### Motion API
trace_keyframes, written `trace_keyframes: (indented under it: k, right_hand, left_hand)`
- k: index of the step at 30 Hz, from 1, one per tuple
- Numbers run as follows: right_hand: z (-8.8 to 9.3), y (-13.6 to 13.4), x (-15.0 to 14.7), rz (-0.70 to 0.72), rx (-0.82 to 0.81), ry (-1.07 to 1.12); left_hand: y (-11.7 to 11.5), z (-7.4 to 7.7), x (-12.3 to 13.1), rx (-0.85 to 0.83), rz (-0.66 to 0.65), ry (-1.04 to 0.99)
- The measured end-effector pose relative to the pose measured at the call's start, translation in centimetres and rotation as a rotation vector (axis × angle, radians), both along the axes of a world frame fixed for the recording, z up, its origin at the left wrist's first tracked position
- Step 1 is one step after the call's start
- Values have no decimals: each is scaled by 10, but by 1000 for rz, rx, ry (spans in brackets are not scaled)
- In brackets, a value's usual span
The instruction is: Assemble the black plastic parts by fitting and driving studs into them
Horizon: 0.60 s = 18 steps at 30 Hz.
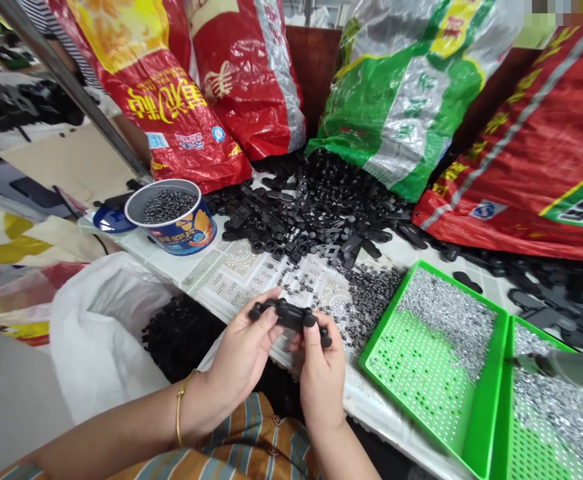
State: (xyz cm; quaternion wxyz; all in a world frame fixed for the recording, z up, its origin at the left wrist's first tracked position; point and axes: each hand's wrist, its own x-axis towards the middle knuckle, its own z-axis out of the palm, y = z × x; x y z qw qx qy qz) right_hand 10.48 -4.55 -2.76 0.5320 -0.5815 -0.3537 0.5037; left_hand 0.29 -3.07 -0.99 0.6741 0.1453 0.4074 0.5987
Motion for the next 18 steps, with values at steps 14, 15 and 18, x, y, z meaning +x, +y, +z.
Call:
trace_keyframes:
  k: [14, 15, 18]
  right_hand:
    - [25, 24, 55, 669, 391, -542]
    - [24, 24, 55, 676, 407, -525]
    - [23, 22, 59, 611, 446, -614]
  left_hand:
    - [2, 3, -10, -195, -513, -458]
    - [1, 2, -10, -198, -549, -461]
    - [4, 1, -16, -162, -483, -253]
